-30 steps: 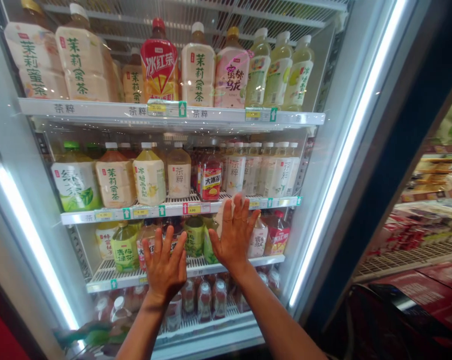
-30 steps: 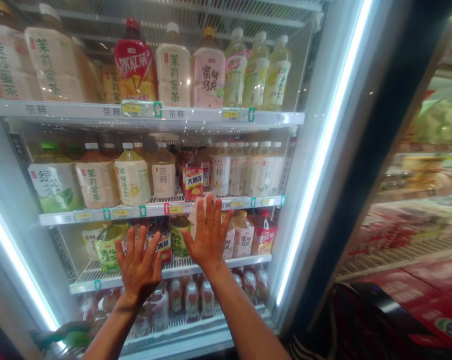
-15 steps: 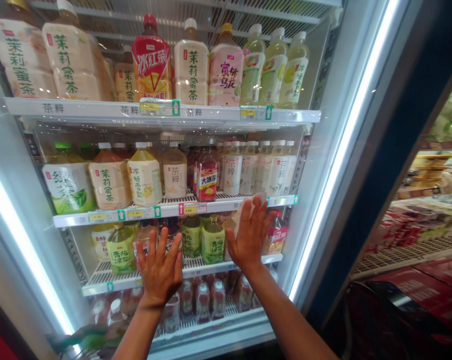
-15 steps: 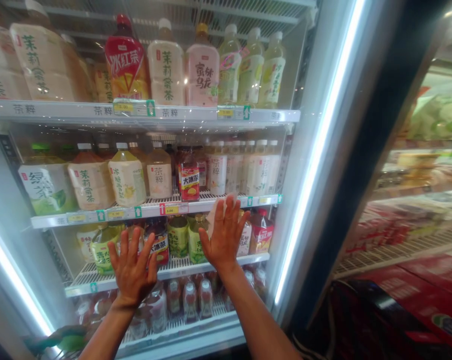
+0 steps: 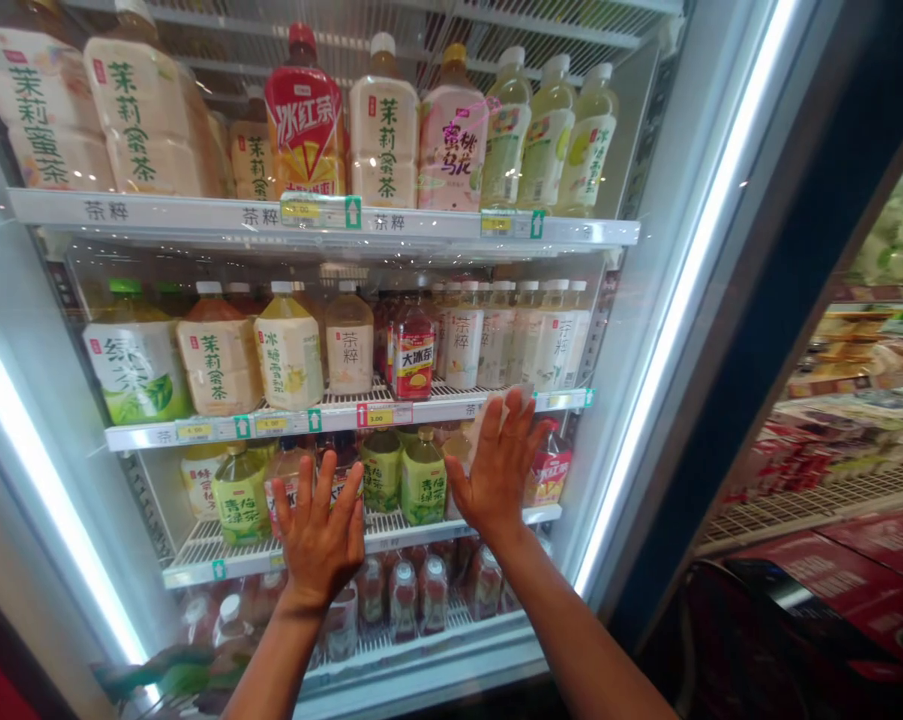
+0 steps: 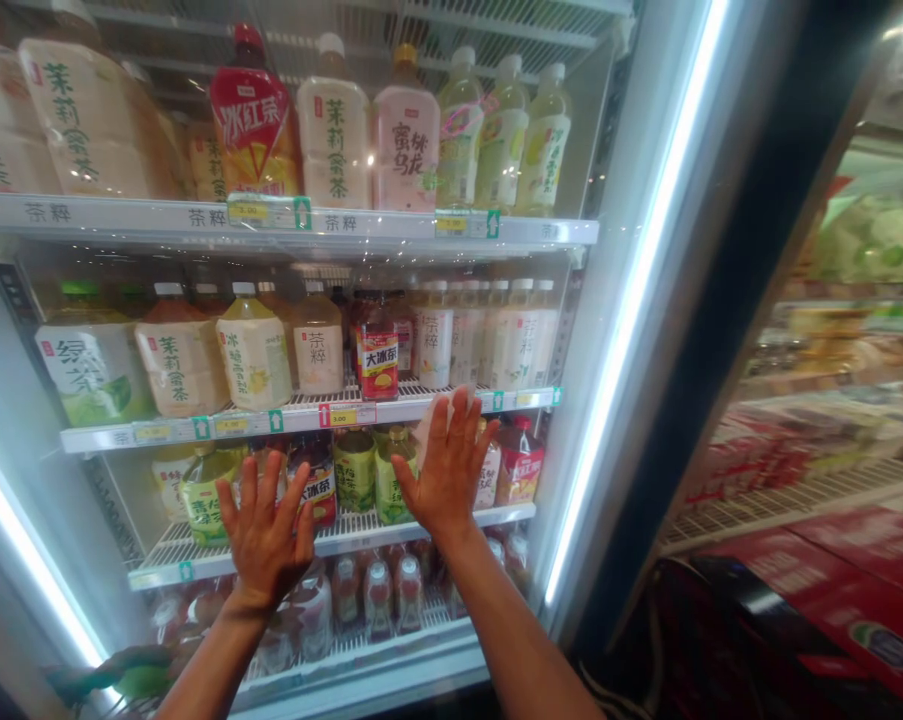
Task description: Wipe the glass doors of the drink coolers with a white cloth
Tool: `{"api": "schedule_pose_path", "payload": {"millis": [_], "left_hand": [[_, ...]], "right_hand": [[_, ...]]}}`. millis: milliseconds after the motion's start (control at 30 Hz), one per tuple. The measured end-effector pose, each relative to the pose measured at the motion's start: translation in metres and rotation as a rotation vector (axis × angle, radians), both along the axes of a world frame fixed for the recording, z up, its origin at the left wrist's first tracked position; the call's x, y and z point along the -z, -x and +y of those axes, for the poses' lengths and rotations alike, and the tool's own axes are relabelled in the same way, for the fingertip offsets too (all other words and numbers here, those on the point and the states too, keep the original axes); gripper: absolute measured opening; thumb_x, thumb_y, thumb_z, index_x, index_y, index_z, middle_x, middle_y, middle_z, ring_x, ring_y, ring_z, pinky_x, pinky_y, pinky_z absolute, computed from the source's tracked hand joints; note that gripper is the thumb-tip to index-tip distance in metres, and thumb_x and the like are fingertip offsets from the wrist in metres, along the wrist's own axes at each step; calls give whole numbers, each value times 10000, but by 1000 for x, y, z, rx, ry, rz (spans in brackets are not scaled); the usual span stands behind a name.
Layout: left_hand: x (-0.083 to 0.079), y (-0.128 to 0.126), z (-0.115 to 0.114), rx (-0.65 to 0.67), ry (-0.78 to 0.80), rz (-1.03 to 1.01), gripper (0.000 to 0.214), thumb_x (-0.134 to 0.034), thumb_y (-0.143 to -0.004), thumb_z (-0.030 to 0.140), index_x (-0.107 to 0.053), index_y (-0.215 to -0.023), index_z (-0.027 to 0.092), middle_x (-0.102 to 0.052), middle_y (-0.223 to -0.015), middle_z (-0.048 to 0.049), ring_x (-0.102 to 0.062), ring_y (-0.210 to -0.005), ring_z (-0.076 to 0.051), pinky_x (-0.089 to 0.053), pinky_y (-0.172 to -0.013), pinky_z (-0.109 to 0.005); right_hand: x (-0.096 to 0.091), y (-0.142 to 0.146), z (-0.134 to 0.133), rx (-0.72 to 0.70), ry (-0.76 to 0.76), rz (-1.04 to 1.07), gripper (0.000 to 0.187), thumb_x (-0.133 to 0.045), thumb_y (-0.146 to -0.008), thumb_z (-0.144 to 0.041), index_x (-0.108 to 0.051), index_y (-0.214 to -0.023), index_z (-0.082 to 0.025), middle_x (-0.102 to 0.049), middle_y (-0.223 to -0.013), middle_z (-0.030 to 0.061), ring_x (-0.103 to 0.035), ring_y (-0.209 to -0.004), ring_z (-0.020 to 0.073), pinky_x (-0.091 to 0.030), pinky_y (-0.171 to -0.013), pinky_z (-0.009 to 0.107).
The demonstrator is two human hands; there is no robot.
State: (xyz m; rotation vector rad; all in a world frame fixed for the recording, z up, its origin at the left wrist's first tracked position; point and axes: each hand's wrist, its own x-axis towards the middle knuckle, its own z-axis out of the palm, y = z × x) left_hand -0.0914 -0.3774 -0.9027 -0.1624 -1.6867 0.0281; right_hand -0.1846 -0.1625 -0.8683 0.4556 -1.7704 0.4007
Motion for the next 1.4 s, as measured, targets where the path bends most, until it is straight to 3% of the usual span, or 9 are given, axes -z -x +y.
{"api": "schedule_pose_path", "payload": {"millis": [100, 300, 500, 567, 767, 833, 1067, 1300, 1400], "left_hand": [[0, 0, 0, 2, -5, 5, 701, -630, -902, 212, -377, -1550, 306, -278, -1659, -3, -200, -1576, -239, -62, -1314, -513], [-1, -1, 0, 11, 0, 1, 698, -617, -906, 222, -371, -1553, 309, -283, -1656, -7, -205, -1573, -237, -57, -1316, -495], [0, 0, 0, 6, -6, 2, 697, -623, -907, 222, -371, -1552, 306, -285, -1653, -7, -207, -1572, -238, -66, -1314, -503], [0, 0, 0, 4, -8, 0, 705, -626, -905, 220, -366, -1553, 310, -286, -1652, -7, -211, -1571, -239, -72, -1313, -506], [-1, -1, 0, 8, 0, 3, 698, -624, -903, 222, -375, -1550, 303, -294, -1650, -14, -215, -1569, -248, -69, -1313, -509], [-1, -1, 0, 11, 1, -2, 695, -620, -906, 222, -374, -1551, 304, -288, -1653, -12, -216, -1570, -245, -68, -1314, -504], [0, 0, 1, -13, -6, 7, 725, -644, -889, 208, -369, -1550, 322, -299, -1645, -9, -226, -1565, -247, -90, -1311, -513], [0, -1, 0, 17, -7, -6, 690, -603, -912, 220, -368, -1554, 311, -269, -1663, 0, -200, -1574, -237, -56, -1313, -498], [0, -1, 0, 17, -7, -6, 675, -597, -920, 225, -373, -1552, 307, -263, -1665, 5, -193, -1577, -233, -59, -1312, -496]], "right_hand": [[9, -1, -4, 5, 4, 18, 857, -306, -1014, -559, 67, -1624, -87, 110, -1712, 165, 96, -1582, 387, -91, -1203, 753], [96, -20, -12, -21, -68, -22, 860, -407, -993, -468, 34, -1627, -88, 64, -1713, 175, 46, -1591, 364, -169, -1209, 734], [10, -7, -20, -36, -6, 26, 840, -316, -1016, -548, 49, -1630, -105, 63, -1717, 161, 69, -1587, 380, -118, -1203, 753], [1, -6, -24, -32, 3, 41, 840, -309, -1016, -555, 48, -1630, -106, 43, -1718, 165, 66, -1587, 382, -102, -1200, 761], [94, -28, -32, -42, -99, 15, 833, -408, -1003, -447, -11, -1626, -61, 41, -1711, 183, 25, -1591, 367, -159, -1228, 701], [100, -33, -36, -54, -139, 31, 826, -423, -999, -424, -34, -1624, -50, 23, -1710, 187, 9, -1593, 359, -165, -1235, 685], [-5, -21, -54, -72, -63, 33, 860, -371, -1004, -541, 20, -1631, -101, -18, -1721, 164, 38, -1592, 364, -75, -1232, 705], [94, -46, -61, -56, -178, 45, 814, -365, -1022, -515, -126, -1614, -10, -249, -1659, 245, -95, -1586, 372, -148, -1255, 643], [88, -47, -69, -83, -168, 64, 787, -376, -1024, -477, -139, -1613, -13, -254, -1660, 234, -96, -1588, 354, -115, -1271, 604]]}}
